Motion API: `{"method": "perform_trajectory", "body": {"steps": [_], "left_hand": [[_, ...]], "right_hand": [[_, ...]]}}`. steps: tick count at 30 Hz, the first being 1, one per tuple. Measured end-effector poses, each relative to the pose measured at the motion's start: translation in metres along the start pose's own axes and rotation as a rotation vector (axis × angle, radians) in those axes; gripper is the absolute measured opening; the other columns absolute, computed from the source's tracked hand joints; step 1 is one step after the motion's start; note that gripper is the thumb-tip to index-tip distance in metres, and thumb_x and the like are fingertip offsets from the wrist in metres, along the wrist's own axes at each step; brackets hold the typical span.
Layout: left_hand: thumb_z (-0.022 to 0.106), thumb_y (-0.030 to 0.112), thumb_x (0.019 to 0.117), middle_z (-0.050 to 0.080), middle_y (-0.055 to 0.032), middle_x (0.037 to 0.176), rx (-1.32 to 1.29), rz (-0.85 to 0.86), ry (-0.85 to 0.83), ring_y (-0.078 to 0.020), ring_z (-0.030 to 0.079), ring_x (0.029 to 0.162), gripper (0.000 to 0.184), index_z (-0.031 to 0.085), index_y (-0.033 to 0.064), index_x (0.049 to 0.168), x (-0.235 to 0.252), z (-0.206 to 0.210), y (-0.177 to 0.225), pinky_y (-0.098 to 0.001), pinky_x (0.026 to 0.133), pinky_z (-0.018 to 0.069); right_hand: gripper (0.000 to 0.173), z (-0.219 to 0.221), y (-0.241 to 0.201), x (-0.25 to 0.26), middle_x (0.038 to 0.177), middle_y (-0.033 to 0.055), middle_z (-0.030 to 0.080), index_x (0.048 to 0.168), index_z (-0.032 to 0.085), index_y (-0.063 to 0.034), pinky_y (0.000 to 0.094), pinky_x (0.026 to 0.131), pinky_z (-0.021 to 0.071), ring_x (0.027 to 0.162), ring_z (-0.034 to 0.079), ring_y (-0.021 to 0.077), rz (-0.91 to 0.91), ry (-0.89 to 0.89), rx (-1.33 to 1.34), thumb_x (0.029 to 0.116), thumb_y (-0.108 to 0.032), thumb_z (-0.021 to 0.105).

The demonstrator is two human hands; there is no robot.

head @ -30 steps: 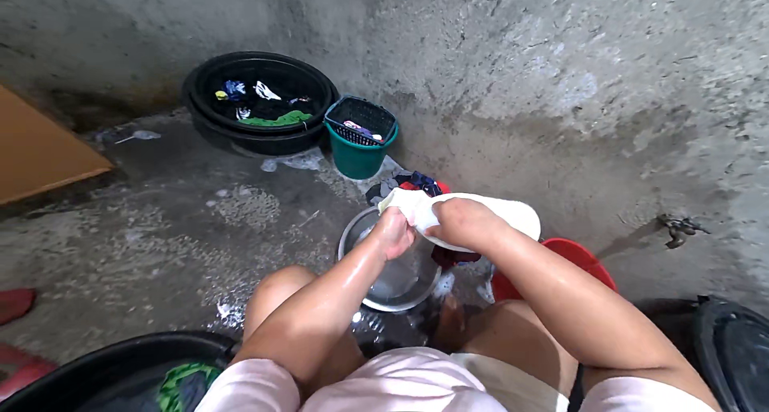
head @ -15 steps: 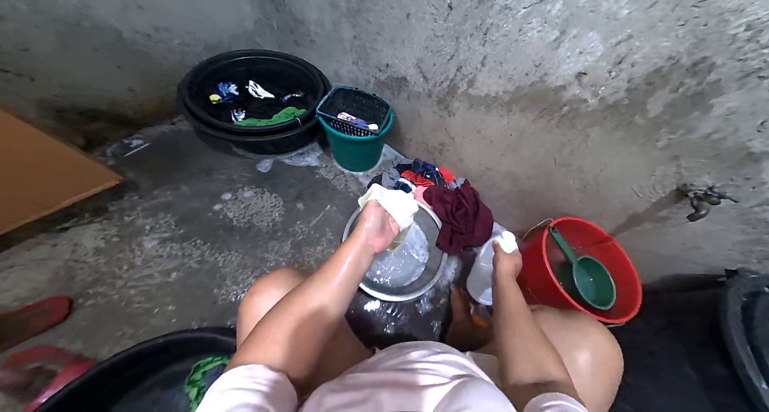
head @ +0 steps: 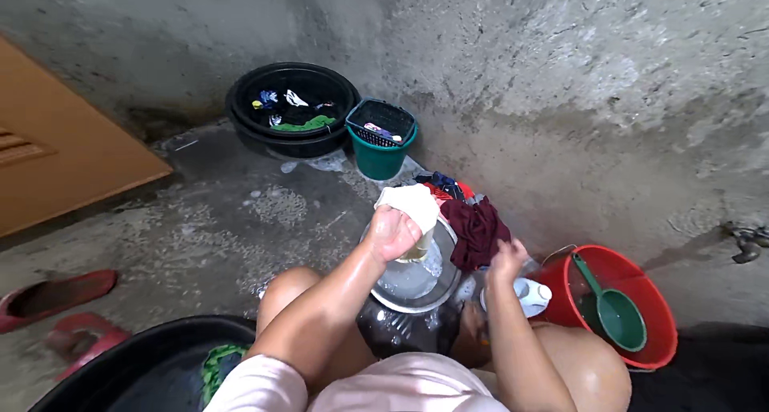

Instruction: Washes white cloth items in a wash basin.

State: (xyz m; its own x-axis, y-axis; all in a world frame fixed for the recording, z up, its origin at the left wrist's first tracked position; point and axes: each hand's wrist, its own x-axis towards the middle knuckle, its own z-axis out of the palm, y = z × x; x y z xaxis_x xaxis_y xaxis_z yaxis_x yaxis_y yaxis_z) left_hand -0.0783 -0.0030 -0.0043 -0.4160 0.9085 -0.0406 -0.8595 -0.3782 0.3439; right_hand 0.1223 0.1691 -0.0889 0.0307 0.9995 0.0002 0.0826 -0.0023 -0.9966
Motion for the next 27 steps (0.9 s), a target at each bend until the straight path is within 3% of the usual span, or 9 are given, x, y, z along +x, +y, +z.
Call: {"method": "perform_trajectory", "body": {"steps": [2, 4, 6, 10, 16, 19, 23, 25, 27], "left_hand": [[0.009, 0.045, 0.1096, 0.058, -0.0194, 0.136, -0.037, -0.007, -0.079, -0.0319, 0.057, 0.126, 0.064, 0.051, 0.0077, 0.139, -0.002, -0.004, 0.001, -0.0508, 0.107, 0.0471], [0.008, 0.045, 0.1089, 0.06, -0.0187, 0.132, -0.039, -0.002, -0.071, -0.0306, 0.059, 0.121, 0.064, 0.051, 0.0075, 0.138, -0.004, -0.005, 0.003, -0.0492, 0.104, 0.0488], [0.01, 0.041, 0.1095, 0.065, -0.0157, 0.12, -0.028, -0.007, 0.018, -0.027, 0.065, 0.108, 0.058, 0.054, 0.0096, 0.129, -0.008, -0.004, 0.005, -0.0453, 0.093, 0.0542], [0.012, 0.036, 0.1094, 0.068, -0.014, 0.105, -0.018, -0.001, 0.117, -0.0245, 0.068, 0.098, 0.053, 0.057, 0.0093, 0.118, -0.014, 0.001, 0.01, -0.045, 0.088, 0.0567], [0.01, 0.042, 0.1098, 0.068, -0.0128, 0.108, 0.001, 0.046, 0.112, -0.0244, 0.067, 0.103, 0.057, 0.056, 0.011, 0.121, -0.013, -0.009, 0.014, -0.0453, 0.092, 0.0551], [0.008, 0.044, 0.1095, 0.066, -0.0135, 0.119, 0.016, 0.077, 0.132, -0.0262, 0.064, 0.112, 0.06, 0.054, 0.0113, 0.129, -0.011, -0.013, 0.015, -0.0477, 0.097, 0.0523], [0.011, 0.052, 0.1091, 0.068, -0.0142, 0.113, 0.061, 0.068, 0.354, -0.0274, 0.066, 0.105, 0.064, 0.055, 0.0098, 0.127, 0.001, -0.031, -0.001, -0.0492, 0.09, 0.0547], [0.007, 0.052, 0.1083, 0.068, -0.0113, 0.105, 0.072, 0.02, 0.411, -0.0243, 0.066, 0.098, 0.066, 0.056, 0.0104, 0.121, -0.002, -0.035, -0.01, -0.0464, 0.084, 0.0553], [0.005, 0.052, 0.1083, 0.067, -0.0084, 0.099, 0.077, 0.003, 0.409, -0.0216, 0.065, 0.092, 0.065, 0.056, 0.012, 0.116, -0.004, -0.032, -0.014, -0.0434, 0.08, 0.0555]], "right_hand": [[0.032, 0.033, -0.033, -0.015, 0.128, 0.0207, 0.059, 0.114, 0.06, 0.0088, 0.0404, 0.101, 0.053, 0.121, 0.059, 0.0248, -0.318, -0.418, 0.035, 0.0904, -0.01, 0.069], [0.021, 0.06, -0.066, -0.034, 0.136, 0.0177, 0.059, 0.097, 0.075, -0.0053, 0.0524, 0.113, 0.0413, 0.135, 0.048, 0.0322, -0.648, -0.712, -0.108, 0.0892, -0.025, 0.075], [0.019, 0.08, -0.096, -0.057, 0.143, 0.0142, 0.057, 0.095, 0.08, -0.019, 0.0639, 0.115, 0.0311, 0.141, 0.041, 0.0371, -0.943, -0.853, -0.307, 0.0922, -0.037, 0.073], [0.016, 0.102, -0.116, -0.074, 0.147, 0.0094, 0.057, 0.098, 0.08, -0.027, 0.0649, 0.115, 0.0301, 0.144, 0.042, 0.0359, -1.309, -0.867, -0.499, 0.0967, -0.038, 0.069], [0.015, 0.12, -0.131, -0.083, 0.144, 0.0048, 0.062, 0.087, 0.075, -0.0182, 0.0663, 0.114, 0.033, 0.14, 0.05, 0.0323, -1.47, -0.902, -0.605, 0.0975, -0.025, 0.067], [0.013, 0.141, -0.147, -0.079, 0.142, 0.0095, 0.063, 0.088, 0.075, -0.0103, 0.0663, 0.112, 0.0353, 0.138, 0.051, 0.0347, -1.339, -0.976, -0.553, 0.0954, -0.018, 0.067], [0.027, 0.193, -0.176, -0.092, 0.141, 0.0082, 0.062, 0.08, 0.072, -0.0093, 0.0622, 0.11, 0.0365, 0.138, 0.05, 0.0318, -1.236, -0.988, -0.535, 0.0947, -0.031, 0.069], [0.016, 0.214, -0.18, -0.114, 0.155, 0.0019, 0.052, 0.101, 0.081, -0.0191, 0.0635, 0.114, 0.0328, 0.145, 0.042, 0.0304, -1.255, -1.174, -0.674, 0.094, -0.015, 0.067], [0.06, 0.225, -0.185, -0.129, 0.171, 0.0003, 0.024, 0.144, 0.061, -0.0329, 0.0691, 0.116, 0.0272, 0.154, 0.028, 0.0353, -1.229, -1.396, -0.927, 0.096, 0.002, 0.059]]}}
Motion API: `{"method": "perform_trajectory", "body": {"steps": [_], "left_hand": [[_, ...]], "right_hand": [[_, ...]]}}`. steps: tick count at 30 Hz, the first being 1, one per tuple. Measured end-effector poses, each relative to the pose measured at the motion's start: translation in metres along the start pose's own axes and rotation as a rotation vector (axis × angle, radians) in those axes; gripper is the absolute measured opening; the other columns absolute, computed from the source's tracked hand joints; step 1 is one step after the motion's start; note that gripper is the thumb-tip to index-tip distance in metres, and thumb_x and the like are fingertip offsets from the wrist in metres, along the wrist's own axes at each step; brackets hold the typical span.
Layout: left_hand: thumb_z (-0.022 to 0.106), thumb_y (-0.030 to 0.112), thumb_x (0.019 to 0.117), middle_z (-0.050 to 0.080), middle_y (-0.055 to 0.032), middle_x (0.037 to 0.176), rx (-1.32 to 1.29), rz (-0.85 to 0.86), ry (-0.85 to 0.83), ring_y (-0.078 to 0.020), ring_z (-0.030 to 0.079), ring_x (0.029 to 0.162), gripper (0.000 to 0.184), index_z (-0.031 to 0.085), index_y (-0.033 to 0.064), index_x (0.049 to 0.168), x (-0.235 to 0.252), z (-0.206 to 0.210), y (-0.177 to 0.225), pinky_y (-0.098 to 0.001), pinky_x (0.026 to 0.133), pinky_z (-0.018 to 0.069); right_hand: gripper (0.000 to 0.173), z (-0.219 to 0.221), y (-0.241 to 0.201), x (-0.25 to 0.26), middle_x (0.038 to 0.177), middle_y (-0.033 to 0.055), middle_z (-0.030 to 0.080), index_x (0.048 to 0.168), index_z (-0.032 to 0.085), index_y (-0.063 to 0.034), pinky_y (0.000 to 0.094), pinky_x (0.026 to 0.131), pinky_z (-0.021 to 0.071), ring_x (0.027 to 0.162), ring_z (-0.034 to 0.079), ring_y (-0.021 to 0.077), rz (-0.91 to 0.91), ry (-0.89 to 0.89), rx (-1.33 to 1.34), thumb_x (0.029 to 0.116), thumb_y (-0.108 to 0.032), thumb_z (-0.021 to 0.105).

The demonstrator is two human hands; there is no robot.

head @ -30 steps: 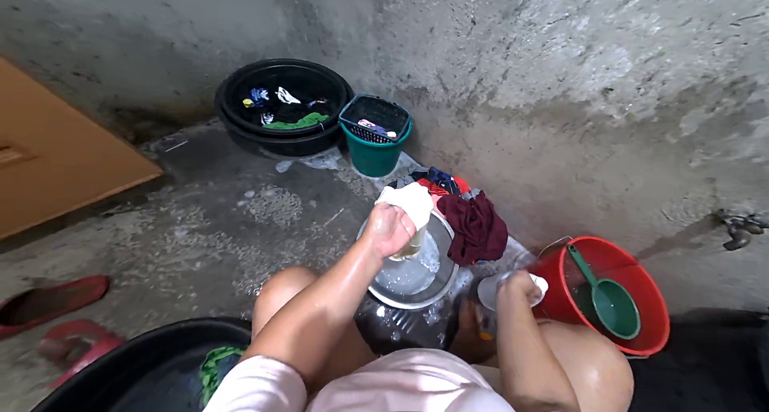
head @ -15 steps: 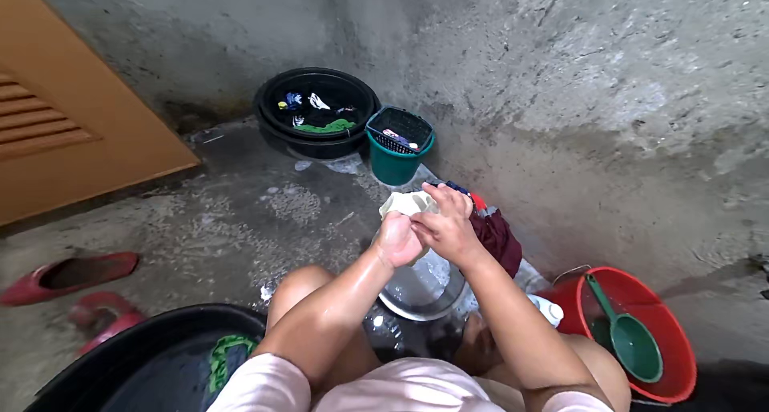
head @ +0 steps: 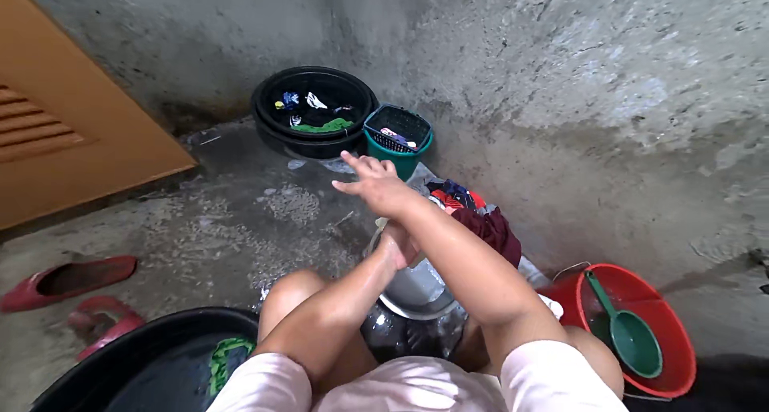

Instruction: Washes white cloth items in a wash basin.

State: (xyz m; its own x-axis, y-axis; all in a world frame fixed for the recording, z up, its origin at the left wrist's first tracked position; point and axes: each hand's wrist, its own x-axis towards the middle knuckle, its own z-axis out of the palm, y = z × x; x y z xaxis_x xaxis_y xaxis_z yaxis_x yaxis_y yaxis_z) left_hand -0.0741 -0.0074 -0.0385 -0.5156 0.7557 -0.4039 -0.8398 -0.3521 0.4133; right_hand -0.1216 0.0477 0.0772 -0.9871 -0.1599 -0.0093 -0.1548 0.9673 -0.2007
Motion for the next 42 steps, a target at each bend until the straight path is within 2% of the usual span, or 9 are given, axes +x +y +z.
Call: {"method": "perform_trajectory", "body": {"steps": [5, 9, 13, 18, 21, 26, 30, 37, 42], "left_hand": [[0.014, 0.049, 0.1103, 0.066, -0.0147, 0.121, 0.089, 0.024, 0.038, -0.027, 0.065, 0.109, 0.059, 0.049, 0.0092, 0.136, 0.007, -0.002, 0.002, -0.0486, 0.091, 0.0547], [0.012, 0.039, 0.11, 0.065, -0.0145, 0.119, 0.189, 0.03, 0.061, -0.0262, 0.065, 0.107, 0.052, 0.047, 0.0081, 0.134, 0.007, -0.008, -0.007, -0.0496, 0.088, 0.0551], [0.008, 0.042, 0.1084, 0.066, -0.0116, 0.115, 0.323, -0.003, 0.004, -0.0234, 0.066, 0.104, 0.056, 0.048, 0.0094, 0.13, 0.011, -0.021, -0.021, -0.0489, 0.087, 0.0568], [0.009, 0.045, 0.1082, 0.069, -0.0079, 0.109, 0.433, -0.063, 0.005, -0.0213, 0.068, 0.101, 0.055, 0.051, 0.0145, 0.125, 0.01, -0.041, -0.032, -0.0477, 0.085, 0.0581], [0.009, 0.047, 0.1086, 0.069, -0.008, 0.112, 0.477, -0.101, -0.016, -0.0214, 0.068, 0.104, 0.057, 0.052, 0.0143, 0.125, 0.011, -0.05, -0.034, -0.0474, 0.088, 0.0581], [0.008, 0.049, 0.1075, 0.07, -0.0096, 0.113, 0.533, -0.135, -0.014, -0.0224, 0.068, 0.106, 0.061, 0.055, 0.0137, 0.124, 0.012, -0.047, -0.04, -0.0475, 0.089, 0.0577], [0.006, 0.053, 0.1061, 0.069, -0.0121, 0.116, 0.486, -0.137, -0.017, -0.0255, 0.068, 0.108, 0.066, 0.056, 0.0126, 0.124, 0.004, -0.039, -0.051, -0.0504, 0.091, 0.0572], [0.014, 0.048, 0.1076, 0.072, -0.0093, 0.108, 0.556, -0.101, 0.126, -0.0216, 0.07, 0.1, 0.058, 0.06, 0.0143, 0.118, -0.015, -0.025, -0.072, -0.0457, 0.086, 0.0592], [0.013, 0.048, 0.1083, 0.071, -0.0113, 0.112, 0.496, -0.061, 0.143, -0.0235, 0.07, 0.103, 0.059, 0.058, 0.013, 0.123, -0.011, -0.006, -0.079, -0.0466, 0.088, 0.0585]], "right_hand": [[0.016, -0.014, 0.061, -0.038, 0.145, 0.0077, 0.058, 0.105, 0.078, -0.0137, 0.0646, 0.107, 0.0399, 0.139, 0.048, 0.0337, 0.121, 0.167, -0.08, 0.0927, -0.015, 0.068], [0.077, -0.051, 0.106, -0.171, 0.168, 0.0125, 0.03, 0.155, 0.047, -0.0199, 0.0694, 0.11, 0.0371, 0.15, 0.034, 0.0405, 0.432, 0.205, 0.021, 0.085, -0.003, 0.074], [0.049, -0.049, 0.118, -0.36, 0.149, 0.0157, 0.056, 0.147, 0.056, -0.0068, 0.0504, 0.116, 0.0423, 0.138, 0.052, 0.0303, 0.739, 0.427, 0.276, 0.0994, -0.016, 0.064], [0.026, 0.056, 0.076, -0.571, 0.109, 0.0143, 0.074, 0.109, 0.072, -0.0004, 0.0484, 0.096, 0.0561, 0.102, 0.071, 0.0237, 1.292, 0.657, 0.743, 0.1041, -0.016, 0.052], [0.027, 0.17, 0.065, -0.64, 0.106, 0.0176, 0.071, 0.115, 0.068, 0.0051, 0.0431, 0.089, 0.0566, 0.093, 0.069, 0.0226, 1.585, 0.42, 1.032, 0.1066, -0.015, 0.052], [0.043, 0.318, 0.083, -0.646, 0.139, 0.0284, 0.059, 0.134, 0.063, 0.0006, 0.0678, 0.11, 0.0402, 0.134, 0.053, 0.0456, 1.675, -0.292, 0.834, 0.1002, -0.026, 0.06], [0.053, 0.402, 0.104, -0.628, 0.146, 0.0276, 0.053, 0.143, 0.051, 0.0049, 0.059, 0.113, 0.041, 0.139, 0.05, 0.0418, 1.713, -0.236, 0.789, 0.1026, -0.029, 0.057], [0.082, 0.415, 0.127, -0.598, 0.154, 0.0285, 0.045, 0.147, 0.048, 0.0038, 0.0597, 0.117, 0.0376, 0.144, 0.043, 0.0426, 1.679, 0.1, 0.703, 0.0904, -0.05, 0.072], [0.087, 0.44, 0.105, -0.598, 0.166, 0.0264, 0.026, 0.159, 0.029, 0.0023, 0.0566, 0.125, 0.0266, 0.154, 0.027, 0.0408, 1.659, 0.121, 0.554, 0.0965, -0.047, 0.065]]}}
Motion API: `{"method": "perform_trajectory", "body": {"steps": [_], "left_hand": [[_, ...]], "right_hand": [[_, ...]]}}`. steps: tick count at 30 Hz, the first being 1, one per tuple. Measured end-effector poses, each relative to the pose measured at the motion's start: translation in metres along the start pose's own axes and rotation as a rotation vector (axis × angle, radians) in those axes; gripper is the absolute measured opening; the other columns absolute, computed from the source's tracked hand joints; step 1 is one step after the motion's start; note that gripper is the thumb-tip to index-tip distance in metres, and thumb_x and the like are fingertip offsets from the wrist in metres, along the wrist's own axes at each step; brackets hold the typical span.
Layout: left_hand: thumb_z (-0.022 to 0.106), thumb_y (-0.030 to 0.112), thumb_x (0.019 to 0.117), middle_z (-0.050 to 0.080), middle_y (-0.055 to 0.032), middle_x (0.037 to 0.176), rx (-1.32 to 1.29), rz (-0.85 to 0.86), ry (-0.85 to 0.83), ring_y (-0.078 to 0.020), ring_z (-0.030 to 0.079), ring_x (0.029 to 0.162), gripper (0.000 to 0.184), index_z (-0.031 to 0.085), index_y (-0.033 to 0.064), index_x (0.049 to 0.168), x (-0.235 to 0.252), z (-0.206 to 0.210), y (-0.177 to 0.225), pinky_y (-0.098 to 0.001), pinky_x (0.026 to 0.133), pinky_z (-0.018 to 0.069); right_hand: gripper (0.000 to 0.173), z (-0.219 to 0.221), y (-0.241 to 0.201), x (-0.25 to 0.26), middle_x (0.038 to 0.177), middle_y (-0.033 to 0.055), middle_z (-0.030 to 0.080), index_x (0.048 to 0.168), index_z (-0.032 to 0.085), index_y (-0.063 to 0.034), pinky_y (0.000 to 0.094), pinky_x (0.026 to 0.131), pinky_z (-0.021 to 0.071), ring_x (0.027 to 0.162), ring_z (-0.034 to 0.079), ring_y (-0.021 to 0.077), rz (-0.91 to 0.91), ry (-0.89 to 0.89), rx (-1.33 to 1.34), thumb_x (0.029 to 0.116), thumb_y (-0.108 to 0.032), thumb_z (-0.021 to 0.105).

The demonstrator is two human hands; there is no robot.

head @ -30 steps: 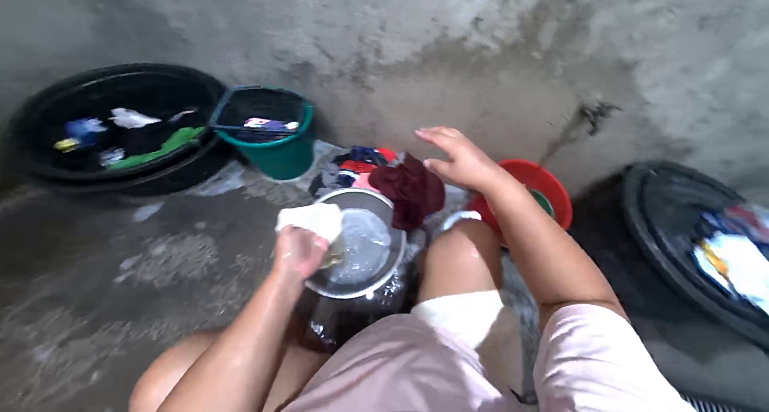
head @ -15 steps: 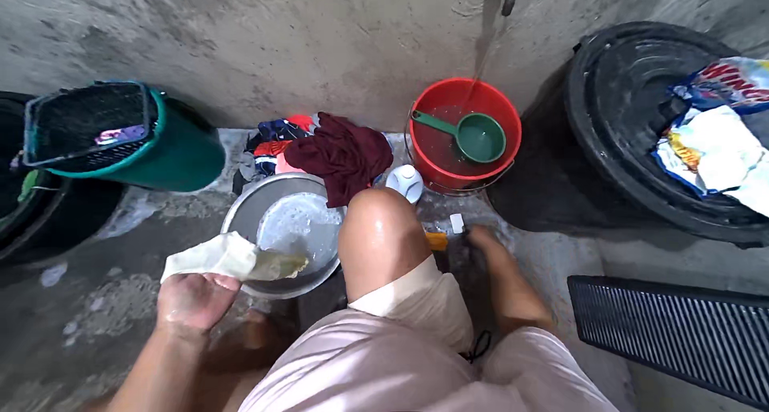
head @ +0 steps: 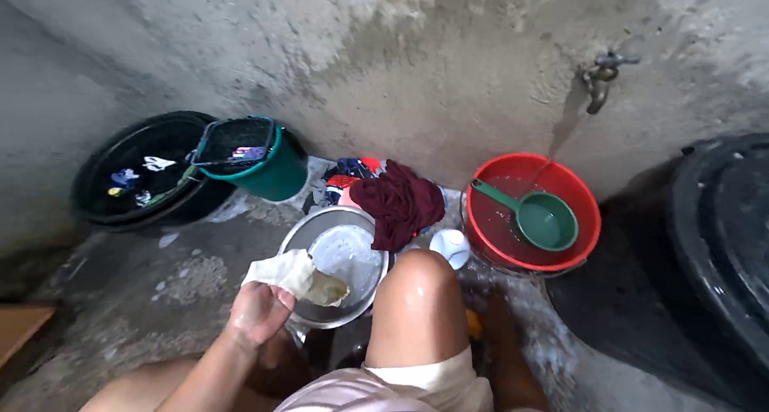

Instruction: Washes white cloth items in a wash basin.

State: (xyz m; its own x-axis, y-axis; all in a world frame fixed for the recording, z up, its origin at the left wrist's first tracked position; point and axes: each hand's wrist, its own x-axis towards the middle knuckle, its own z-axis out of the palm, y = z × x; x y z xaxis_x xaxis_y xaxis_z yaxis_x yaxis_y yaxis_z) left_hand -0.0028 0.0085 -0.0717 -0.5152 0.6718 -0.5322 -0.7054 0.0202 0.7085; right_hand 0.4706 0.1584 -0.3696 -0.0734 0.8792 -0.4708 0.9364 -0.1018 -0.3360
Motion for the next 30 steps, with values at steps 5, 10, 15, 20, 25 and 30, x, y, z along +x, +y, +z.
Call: {"method": "perform_trajectory", "body": {"steps": [5, 10, 15, 20, 25, 30], "left_hand": [[0.009, 0.052, 0.1081, 0.071, -0.0145, 0.113, -0.078, 0.027, -0.108, -0.0267, 0.07, 0.104, 0.066, 0.057, 0.0109, 0.125, 0.001, 0.008, 0.01, -0.0484, 0.09, 0.0582], [0.007, 0.048, 0.1077, 0.07, -0.0156, 0.112, -0.167, 0.043, -0.137, -0.0278, 0.069, 0.103, 0.063, 0.053, 0.0095, 0.126, -0.004, 0.013, 0.027, -0.0496, 0.087, 0.0578], [0.009, 0.039, 0.108, 0.07, -0.0143, 0.1, -0.315, 0.064, -0.145, -0.0253, 0.071, 0.091, 0.055, 0.055, 0.0086, 0.114, -0.015, 0.011, 0.041, -0.0431, 0.076, 0.0593], [0.007, 0.039, 0.1076, 0.069, -0.0177, 0.106, -0.458, 0.077, -0.216, -0.0294, 0.069, 0.098, 0.058, 0.054, 0.0067, 0.119, -0.008, 0.013, 0.037, -0.0491, 0.082, 0.0575], [0.012, 0.03, 0.109, 0.069, -0.015, 0.1, -0.477, 0.131, -0.198, -0.0253, 0.069, 0.089, 0.048, 0.052, 0.0068, 0.118, -0.005, 0.01, 0.035, -0.0442, 0.078, 0.0582], [0.025, 0.014, 0.1032, 0.055, -0.0055, 0.064, -0.432, 0.133, -0.092, -0.0131, 0.048, 0.046, 0.029, 0.052, 0.0087, 0.094, -0.007, 0.005, 0.048, -0.0271, 0.045, 0.0447]], "right_hand": [[0.074, 0.023, 0.026, -0.016, 0.16, 0.0315, 0.034, 0.151, 0.043, 0.0059, 0.0563, 0.125, 0.0268, 0.152, 0.029, 0.0445, 0.017, -0.119, -0.01, 0.1025, -0.049, 0.055], [0.066, -0.021, 0.025, -0.065, 0.132, 0.0281, 0.065, 0.132, 0.065, 0.001, 0.0638, 0.11, 0.0441, 0.128, 0.059, 0.0439, 0.23, -0.154, 0.188, 0.1093, -0.053, 0.034], [0.052, -0.141, -0.095, -0.106, 0.142, 0.0293, 0.057, 0.139, 0.052, 0.0156, 0.0409, 0.117, 0.0426, 0.134, 0.056, 0.0293, -0.436, 0.73, 0.812, 0.1117, -0.025, 0.032], [0.056, -0.233, -0.3, -0.154, 0.144, 0.0111, 0.062, 0.137, 0.062, -0.0026, 0.0463, 0.116, 0.0455, 0.136, 0.056, 0.0239, -1.178, 0.556, 0.917, 0.1086, -0.047, 0.042], [0.054, -0.17, -0.447, -0.182, 0.155, 0.0173, 0.05, 0.147, 0.053, 0.0011, 0.0443, 0.123, 0.0358, 0.147, 0.044, 0.0257, -1.326, -0.044, 0.349, 0.105, -0.032, 0.049], [0.06, -0.119, -0.475, -0.173, 0.157, 0.0171, 0.047, 0.148, 0.053, 0.0007, 0.055, 0.127, 0.0226, 0.151, 0.039, 0.029, -1.507, -0.014, -0.014, 0.1071, -0.042, 0.043]]}}
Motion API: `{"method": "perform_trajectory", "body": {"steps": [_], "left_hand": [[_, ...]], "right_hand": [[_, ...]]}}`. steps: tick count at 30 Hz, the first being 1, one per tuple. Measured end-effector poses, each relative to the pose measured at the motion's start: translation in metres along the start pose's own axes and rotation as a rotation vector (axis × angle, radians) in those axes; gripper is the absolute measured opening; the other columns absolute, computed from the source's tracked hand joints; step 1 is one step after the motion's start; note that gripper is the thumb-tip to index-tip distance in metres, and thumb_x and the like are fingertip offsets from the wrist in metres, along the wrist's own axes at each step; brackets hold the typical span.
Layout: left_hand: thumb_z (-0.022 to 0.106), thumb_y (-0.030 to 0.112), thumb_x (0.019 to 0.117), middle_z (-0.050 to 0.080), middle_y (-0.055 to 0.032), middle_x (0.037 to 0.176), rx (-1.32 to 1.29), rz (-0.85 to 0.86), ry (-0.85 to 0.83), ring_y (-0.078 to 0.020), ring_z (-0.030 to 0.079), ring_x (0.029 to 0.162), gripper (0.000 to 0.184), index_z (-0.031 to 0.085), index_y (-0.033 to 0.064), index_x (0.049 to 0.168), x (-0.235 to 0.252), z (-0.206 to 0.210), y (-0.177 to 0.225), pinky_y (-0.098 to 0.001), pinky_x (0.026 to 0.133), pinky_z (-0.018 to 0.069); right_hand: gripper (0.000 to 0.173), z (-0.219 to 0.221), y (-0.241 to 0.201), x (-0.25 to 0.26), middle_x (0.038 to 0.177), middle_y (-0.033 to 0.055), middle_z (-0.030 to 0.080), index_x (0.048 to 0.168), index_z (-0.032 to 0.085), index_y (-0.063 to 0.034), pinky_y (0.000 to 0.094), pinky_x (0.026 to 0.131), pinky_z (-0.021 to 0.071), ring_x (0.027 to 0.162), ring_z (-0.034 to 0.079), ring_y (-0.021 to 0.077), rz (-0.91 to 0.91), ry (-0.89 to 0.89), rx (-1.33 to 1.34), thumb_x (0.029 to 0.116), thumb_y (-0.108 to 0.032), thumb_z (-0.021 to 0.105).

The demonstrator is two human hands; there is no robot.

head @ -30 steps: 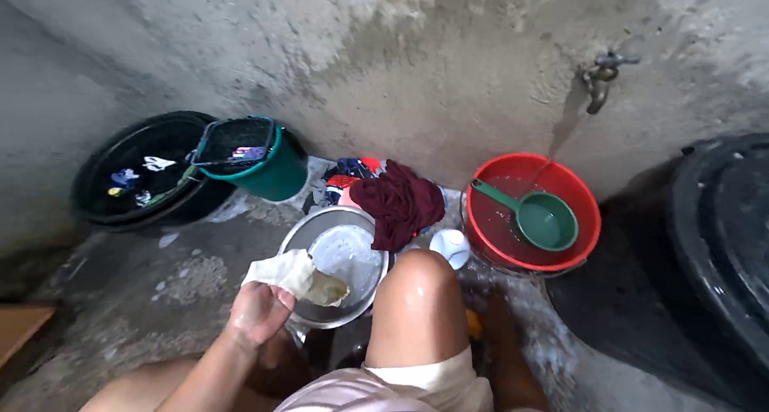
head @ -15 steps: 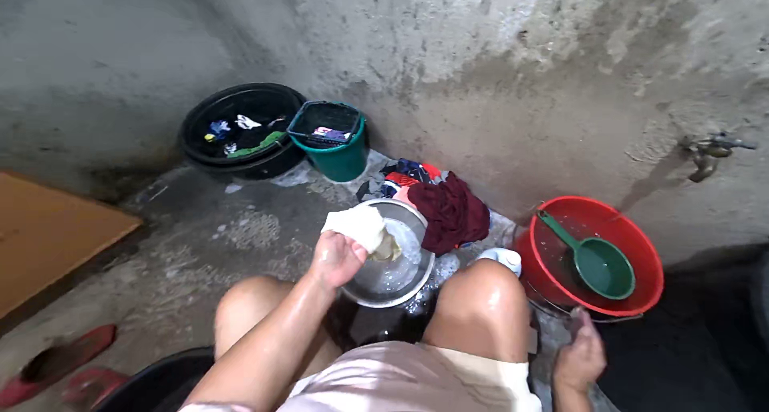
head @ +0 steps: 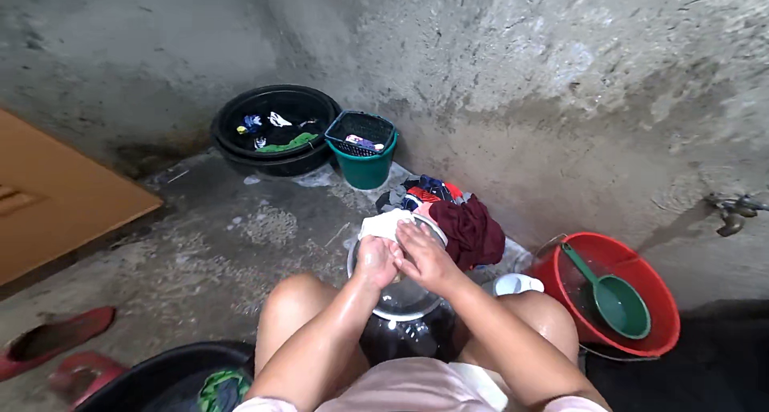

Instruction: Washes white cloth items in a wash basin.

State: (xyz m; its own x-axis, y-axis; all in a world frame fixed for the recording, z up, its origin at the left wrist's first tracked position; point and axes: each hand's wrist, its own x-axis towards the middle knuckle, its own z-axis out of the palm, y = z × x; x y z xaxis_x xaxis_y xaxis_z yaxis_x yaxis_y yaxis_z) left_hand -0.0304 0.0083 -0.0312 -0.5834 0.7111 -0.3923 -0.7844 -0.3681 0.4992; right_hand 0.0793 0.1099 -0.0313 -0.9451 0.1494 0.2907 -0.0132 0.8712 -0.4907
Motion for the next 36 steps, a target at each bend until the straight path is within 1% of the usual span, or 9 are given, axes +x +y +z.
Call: {"method": "perform_trajectory", "body": {"steps": [3, 6, 8, 17, 19, 23, 27, 31, 36], "left_hand": [[0.022, 0.017, 0.1047, 0.06, -0.0087, 0.072, -0.04, 0.008, -0.015, -0.0155, 0.056, 0.053, 0.031, 0.052, 0.008, 0.1, 0.002, -0.004, 0.002, -0.0301, 0.05, 0.0502], [0.018, 0.023, 0.1059, 0.068, -0.0142, 0.097, -0.084, 0.002, -0.088, -0.0236, 0.068, 0.084, 0.039, 0.053, 0.007, 0.114, 0.003, -0.011, 0.001, -0.0425, 0.075, 0.0578], [0.017, 0.025, 0.1062, 0.066, -0.0075, 0.079, -0.032, 0.013, 0.0, -0.0171, 0.065, 0.068, 0.043, 0.056, 0.0093, 0.101, 0.002, -0.005, 0.001, -0.035, 0.06, 0.0562], [0.014, 0.028, 0.1078, 0.068, -0.0119, 0.094, -0.076, 0.013, -0.074, -0.0218, 0.068, 0.082, 0.045, 0.053, 0.0082, 0.113, 0.006, -0.017, 0.003, -0.0409, 0.073, 0.0582], [0.014, 0.027, 0.107, 0.066, -0.0075, 0.078, -0.034, 0.015, -0.024, -0.0161, 0.065, 0.066, 0.045, 0.056, 0.0091, 0.102, 0.005, -0.014, 0.002, -0.0335, 0.059, 0.0561], [0.02, 0.02, 0.1071, 0.067, -0.0062, 0.079, 0.019, 0.04, -0.018, -0.0149, 0.067, 0.073, 0.042, 0.058, 0.0079, 0.098, -0.001, -0.013, 0.001, -0.0334, 0.068, 0.058], [0.012, 0.033, 0.1091, 0.068, -0.0134, 0.103, -0.092, -0.046, -0.089, -0.0238, 0.067, 0.094, 0.049, 0.053, 0.0079, 0.119, 0.005, -0.017, -0.011, -0.0433, 0.083, 0.0566], [0.012, 0.031, 0.1108, 0.068, -0.0162, 0.111, -0.031, -0.029, -0.101, -0.0269, 0.068, 0.102, 0.048, 0.05, 0.0063, 0.127, 0.004, -0.014, -0.018, -0.0473, 0.09, 0.0562], [0.012, 0.034, 0.1119, 0.067, -0.0169, 0.112, -0.021, -0.049, -0.075, -0.0274, 0.068, 0.102, 0.049, 0.049, 0.0062, 0.129, 0.009, -0.013, -0.024, -0.0474, 0.089, 0.0566]], "right_hand": [[0.067, 0.007, 0.009, 0.005, 0.161, 0.0148, 0.043, 0.151, 0.049, -0.0015, 0.0562, 0.127, 0.02, 0.153, 0.034, 0.0272, 0.061, -0.023, -0.071, 0.1078, -0.051, 0.037], [0.076, 0.011, 0.012, 0.011, 0.163, 0.0159, 0.039, 0.154, 0.045, -0.0011, 0.0568, 0.128, 0.0172, 0.155, 0.031, 0.0281, 0.132, -0.028, -0.079, 0.1069, -0.059, 0.032], [0.074, 0.023, 0.003, 0.006, 0.162, 0.018, 0.04, 0.152, 0.047, 0.0009, 0.0584, 0.127, 0.0187, 0.154, 0.032, 0.031, 0.06, -0.009, -0.079, 0.1056, -0.056, 0.036], [0.081, 0.019, 0.007, 0.016, 0.164, 0.0172, 0.037, 0.155, 0.042, -0.0005, 0.0585, 0.128, 0.0137, 0.156, 0.029, 0.0284, 0.193, -0.037, -0.063, 0.1056, -0.063, 0.029], [0.079, 0.025, 0.0, 0.011, 0.165, 0.0168, 0.036, 0.156, 0.041, -0.0003, 0.0589, 0.128, 0.0126, 0.156, 0.027, 0.0286, 0.146, -0.064, -0.058, 0.1056, -0.06, 0.028], [0.075, 0.036, -0.017, 0.005, 0.164, 0.0153, 0.038, 0.155, 0.043, -0.0003, 0.0603, 0.128, 0.013, 0.156, 0.029, 0.0289, 0.042, -0.064, -0.019, 0.1051, -0.056, 0.033], [0.056, 0.012, 0.026, 0.031, 0.154, 0.0166, 0.05, 0.139, 0.061, -0.0025, 0.0539, 0.124, 0.0288, 0.148, 0.041, 0.0293, 0.489, -0.006, 0.152, 0.1075, -0.045, 0.043], [0.033, -0.007, 0.045, 0.042, 0.108, 0.0164, 0.067, 0.105, 0.066, 0.0014, 0.0422, 0.092, 0.0537, 0.1, 0.064, 0.0212, 0.787, 0.005, 0.711, 0.1032, -0.031, 0.061], [0.036, -0.009, 0.051, 0.046, 0.119, 0.0159, 0.067, 0.12, 0.067, 0.0, 0.0414, 0.097, 0.0525, 0.108, 0.065, 0.0206, 0.81, -0.056, 0.841, 0.106, -0.031, 0.056]]}}
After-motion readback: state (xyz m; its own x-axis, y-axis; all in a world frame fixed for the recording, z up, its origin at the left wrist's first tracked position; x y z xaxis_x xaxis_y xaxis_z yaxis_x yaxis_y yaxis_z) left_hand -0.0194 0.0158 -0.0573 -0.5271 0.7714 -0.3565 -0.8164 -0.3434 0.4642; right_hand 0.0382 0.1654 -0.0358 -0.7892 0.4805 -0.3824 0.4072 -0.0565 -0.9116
